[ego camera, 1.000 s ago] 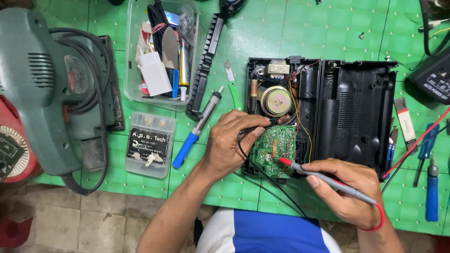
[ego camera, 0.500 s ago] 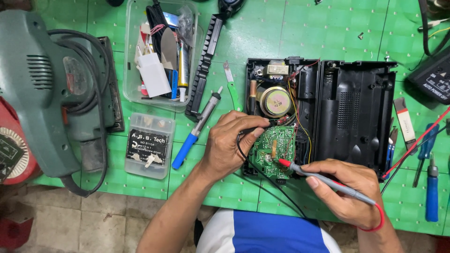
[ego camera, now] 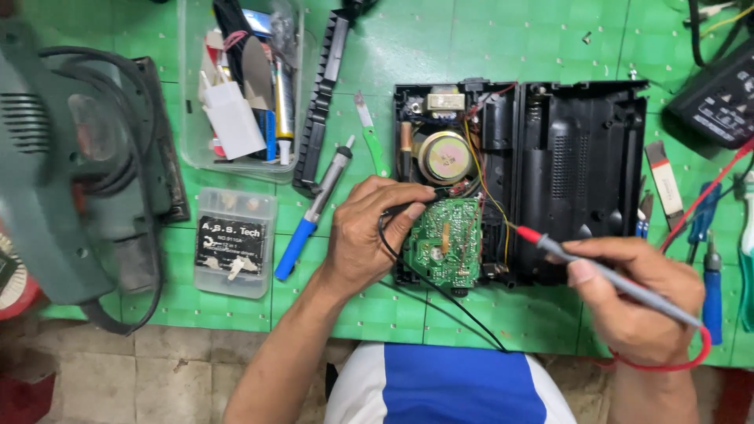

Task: Repairing an electronic device by soldering wires to a circuit board and testing connections with a multimeter.

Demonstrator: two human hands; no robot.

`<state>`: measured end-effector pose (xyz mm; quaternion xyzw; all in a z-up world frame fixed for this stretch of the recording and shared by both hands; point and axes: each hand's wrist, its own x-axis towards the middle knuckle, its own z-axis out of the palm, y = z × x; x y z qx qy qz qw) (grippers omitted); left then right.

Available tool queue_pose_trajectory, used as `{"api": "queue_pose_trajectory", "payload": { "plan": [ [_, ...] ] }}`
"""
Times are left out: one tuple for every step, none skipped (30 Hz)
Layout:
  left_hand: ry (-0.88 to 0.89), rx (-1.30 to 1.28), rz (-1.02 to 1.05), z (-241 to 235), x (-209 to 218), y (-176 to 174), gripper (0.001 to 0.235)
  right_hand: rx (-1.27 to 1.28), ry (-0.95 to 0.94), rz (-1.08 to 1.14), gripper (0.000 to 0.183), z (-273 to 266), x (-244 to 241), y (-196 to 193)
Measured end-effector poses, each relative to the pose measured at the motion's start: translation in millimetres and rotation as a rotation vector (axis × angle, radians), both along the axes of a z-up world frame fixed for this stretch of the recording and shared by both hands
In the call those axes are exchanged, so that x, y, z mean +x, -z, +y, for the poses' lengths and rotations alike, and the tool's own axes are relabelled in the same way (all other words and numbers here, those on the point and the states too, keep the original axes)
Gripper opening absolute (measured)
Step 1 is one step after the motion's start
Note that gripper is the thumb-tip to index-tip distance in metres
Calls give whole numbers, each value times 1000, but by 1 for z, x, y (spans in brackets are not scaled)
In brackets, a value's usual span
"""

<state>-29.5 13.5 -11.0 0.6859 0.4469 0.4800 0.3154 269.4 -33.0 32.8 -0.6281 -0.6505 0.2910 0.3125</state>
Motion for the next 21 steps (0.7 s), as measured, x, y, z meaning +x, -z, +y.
{"api": "queue_pose_trajectory", "payload": {
  "plan": [
    [2,2,6,0,0,0,14,12,22,-5,17,1,3,-3],
    [10,0,2,0,0,-1,14,10,30,-9,17,1,5,-4],
    [5,-6,10,0,1,-1,14,5,40,9,16,1,6,-6],
    [-1,-13,19,0,1,-2,14,0,50,28,15,1,8,-7],
    [6,-16,15,-1,1,-2,14,-3,56,24,15,-1,10,-7],
    [3,-21,20,-1,1,-2,14,-7,64,51,14,-1,12,-7],
    [-1,-26,25,-1,1,-2,15,-10,71,78,13,-2,14,-6],
    [2,-28,24,-1,2,-2,15,-13,73,77,13,-2,16,-5],
    [-2,-26,26,-1,2,-2,15,-8,57,96,12,-3,18,-5],
    [-6,-23,29,-1,2,-2,16,-2,38,116,10,-2,20,-4],
    [-6,-25,29,-1,2,-2,16,-3,39,116,10,-3,21,-4],
    [-7,-27,29,-1,2,-2,15,-11,37,122,11,-4,21,-5],
    [-8,-30,28,-1,2,-3,15,-19,35,128,11,-4,22,-5],
    [-8,-30,28,-1,2,-3,15,-19,36,128,11,-4,22,-6],
    [-7,-32,30,-1,2,-3,15,-33,27,112,12,-4,22,-7],
    [-6,-34,31,-1,2,-3,15,-48,19,95,13,-4,22,-8],
    [-6,-35,31,-1,2,-3,15,-49,19,95,13,-3,21,-10],
    [-4,-31,32,-1,2,-3,15,-57,3,61,12,-2,19,-12],
    [-3,-28,33,-1,2,-2,15,-66,-13,28,11,-1,18,-14],
    [-4,-29,33,-1,2,-3,15,-67,-14,28,11,-1,17,-15],
    [-1,-23,34,-1,1,-3,16,-82,-27,2,10,0,17,-16]
  ]
}}
